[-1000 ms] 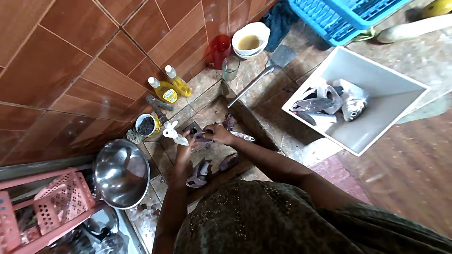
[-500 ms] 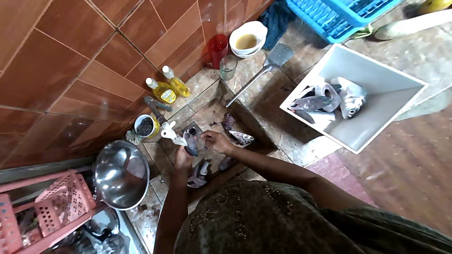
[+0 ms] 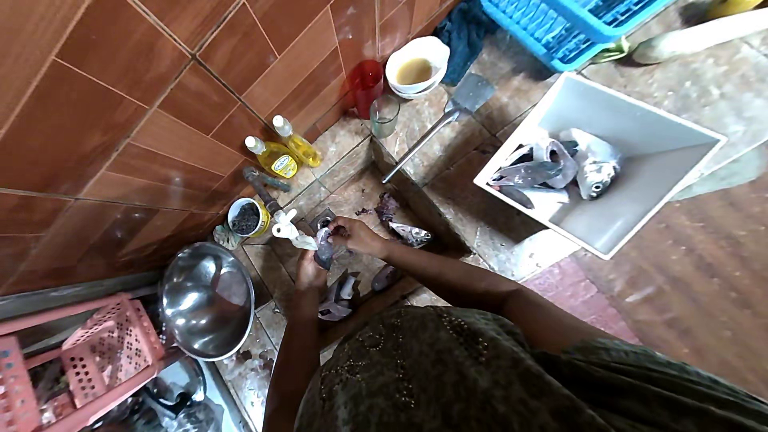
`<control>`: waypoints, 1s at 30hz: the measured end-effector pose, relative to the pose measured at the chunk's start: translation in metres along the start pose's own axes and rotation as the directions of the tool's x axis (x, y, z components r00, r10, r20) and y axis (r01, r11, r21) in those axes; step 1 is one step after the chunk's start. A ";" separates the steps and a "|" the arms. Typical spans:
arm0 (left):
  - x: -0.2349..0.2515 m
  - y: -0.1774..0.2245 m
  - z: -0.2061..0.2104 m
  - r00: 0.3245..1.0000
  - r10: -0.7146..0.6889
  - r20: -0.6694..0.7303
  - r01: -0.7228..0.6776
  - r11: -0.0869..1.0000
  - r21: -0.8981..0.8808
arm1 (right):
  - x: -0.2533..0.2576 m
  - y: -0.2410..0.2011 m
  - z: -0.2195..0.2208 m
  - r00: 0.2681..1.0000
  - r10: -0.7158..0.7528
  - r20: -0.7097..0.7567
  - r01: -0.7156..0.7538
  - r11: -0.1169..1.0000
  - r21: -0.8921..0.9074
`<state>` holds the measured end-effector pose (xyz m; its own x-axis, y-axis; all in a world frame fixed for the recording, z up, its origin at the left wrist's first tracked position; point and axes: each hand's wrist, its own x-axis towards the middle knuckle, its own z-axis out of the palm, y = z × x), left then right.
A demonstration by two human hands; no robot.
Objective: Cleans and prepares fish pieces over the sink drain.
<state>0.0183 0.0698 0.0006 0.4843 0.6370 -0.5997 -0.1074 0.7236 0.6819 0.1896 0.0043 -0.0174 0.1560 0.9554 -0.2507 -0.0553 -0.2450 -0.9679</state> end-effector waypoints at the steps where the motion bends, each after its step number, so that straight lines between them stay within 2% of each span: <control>1: 0.000 0.000 0.000 1.000 0.007 -0.001 -0.007 1.000 0.013 | 0.000 0.001 0.002 0.999 0.033 -0.012 -0.032 0.998 0.055; 5: 0.000 0.001 0.002 0.999 0.051 0.008 -0.052 0.996 0.070 | 0.001 0.003 0.012 0.972 0.233 -0.036 -0.201 0.899 0.389; 9: 0.003 0.003 0.001 0.992 0.067 0.105 -0.077 0.993 0.091 | 0.004 -0.005 0.015 0.946 0.323 0.005 -0.275 0.796 0.540; 13: 0.004 0.004 0.001 0.991 0.082 0.110 -0.090 0.993 0.071 | 0.006 -0.003 0.015 0.947 0.320 0.015 -0.274 0.784 0.558; 19: 0.010 0.003 -0.003 0.973 0.079 0.215 -0.091 0.995 0.047 | 0.005 0.003 0.013 0.946 0.322 0.027 -0.272 0.748 0.605; 30: 0.008 0.002 -0.001 0.980 0.111 0.164 -0.123 0.990 0.064 | 0.008 0.014 0.022 0.962 0.272 -0.006 -0.226 0.810 0.541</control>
<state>0.0209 0.0769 -0.0036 0.6050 0.6611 -0.4438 -0.1104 0.6216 0.7755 0.1686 0.0120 -0.0327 0.1408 0.8517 -0.5048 -0.6132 -0.3253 -0.7198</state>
